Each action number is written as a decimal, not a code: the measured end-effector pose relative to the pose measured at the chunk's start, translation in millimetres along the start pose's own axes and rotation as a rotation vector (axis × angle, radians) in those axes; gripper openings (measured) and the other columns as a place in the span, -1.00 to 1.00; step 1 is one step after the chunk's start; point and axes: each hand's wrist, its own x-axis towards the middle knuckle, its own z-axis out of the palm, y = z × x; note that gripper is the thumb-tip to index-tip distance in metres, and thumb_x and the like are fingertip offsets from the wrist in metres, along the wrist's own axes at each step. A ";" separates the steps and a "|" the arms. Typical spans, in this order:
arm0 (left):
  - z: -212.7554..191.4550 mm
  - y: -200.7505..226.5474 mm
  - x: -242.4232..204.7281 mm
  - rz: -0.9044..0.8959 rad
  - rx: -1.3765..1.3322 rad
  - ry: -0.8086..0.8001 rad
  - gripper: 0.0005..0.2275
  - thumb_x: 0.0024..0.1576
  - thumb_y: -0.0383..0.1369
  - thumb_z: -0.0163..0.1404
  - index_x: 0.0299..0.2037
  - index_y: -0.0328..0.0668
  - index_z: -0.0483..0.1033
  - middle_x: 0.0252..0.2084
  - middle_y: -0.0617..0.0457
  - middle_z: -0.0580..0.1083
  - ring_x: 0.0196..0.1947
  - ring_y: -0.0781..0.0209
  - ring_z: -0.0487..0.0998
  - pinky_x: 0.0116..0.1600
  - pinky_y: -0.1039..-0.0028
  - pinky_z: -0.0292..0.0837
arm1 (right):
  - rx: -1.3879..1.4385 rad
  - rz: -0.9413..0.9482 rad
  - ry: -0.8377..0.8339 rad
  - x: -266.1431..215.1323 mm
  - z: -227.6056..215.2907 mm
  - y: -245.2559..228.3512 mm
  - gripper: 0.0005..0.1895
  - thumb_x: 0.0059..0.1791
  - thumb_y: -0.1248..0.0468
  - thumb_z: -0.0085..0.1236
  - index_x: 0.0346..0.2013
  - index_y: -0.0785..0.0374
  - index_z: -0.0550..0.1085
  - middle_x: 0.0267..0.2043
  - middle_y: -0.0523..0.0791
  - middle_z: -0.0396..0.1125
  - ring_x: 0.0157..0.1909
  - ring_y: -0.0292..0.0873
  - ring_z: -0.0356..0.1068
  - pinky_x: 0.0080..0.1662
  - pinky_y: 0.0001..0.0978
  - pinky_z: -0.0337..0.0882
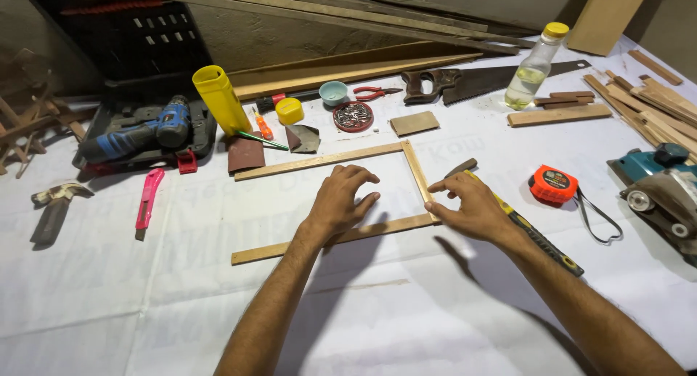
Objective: The person picks nails from a round tin and hammers them into thin wooden strips to join a rectangular frame on a covered table. They measure a strip with a tape measure, position a cross piece, hammer nails at the joints, and sand a piece with a sanding block.
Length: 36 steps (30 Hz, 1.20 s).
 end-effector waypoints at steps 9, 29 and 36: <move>-7.0 -48.9 23.0 -0.014 -0.057 0.160 -0.82 0.11 -0.29 0.19 -0.14 -0.10 0.60 -0.06 -0.02 0.54 0.00 -0.01 0.47 0.11 0.22 0.41 | 0.178 0.073 -0.066 68.2 18.7 0.3 -0.64 -0.10 0.03 0.29 -0.11 0.12 0.63 -0.11 -0.09 0.43 -0.12 -0.18 0.45 -0.21 -0.25 0.51; -31.9 7.1 175.2 -0.124 -0.169 0.204 -0.88 0.09 -0.34 0.17 -0.23 -0.17 0.61 -0.18 -0.05 0.53 -0.09 -0.08 0.46 0.03 0.19 0.40 | 0.228 0.174 -0.084 149.0 -128.2 41.7 -0.69 -0.10 0.06 0.31 -0.16 0.14 0.65 -0.23 -0.12 0.47 -0.29 -0.21 0.39 -0.20 -0.34 0.46; 22.5 86.0 262.1 -0.012 -0.261 0.105 -0.88 0.10 -0.33 0.18 -0.23 -0.14 0.60 -0.22 -0.03 0.53 -0.16 -0.08 0.45 -0.05 0.19 0.41 | 0.195 0.203 0.041 107.9 -215.9 125.5 -0.72 -0.10 0.09 0.32 -0.21 0.19 0.62 -0.20 -0.14 0.50 -0.28 -0.27 0.41 -0.23 -0.39 0.44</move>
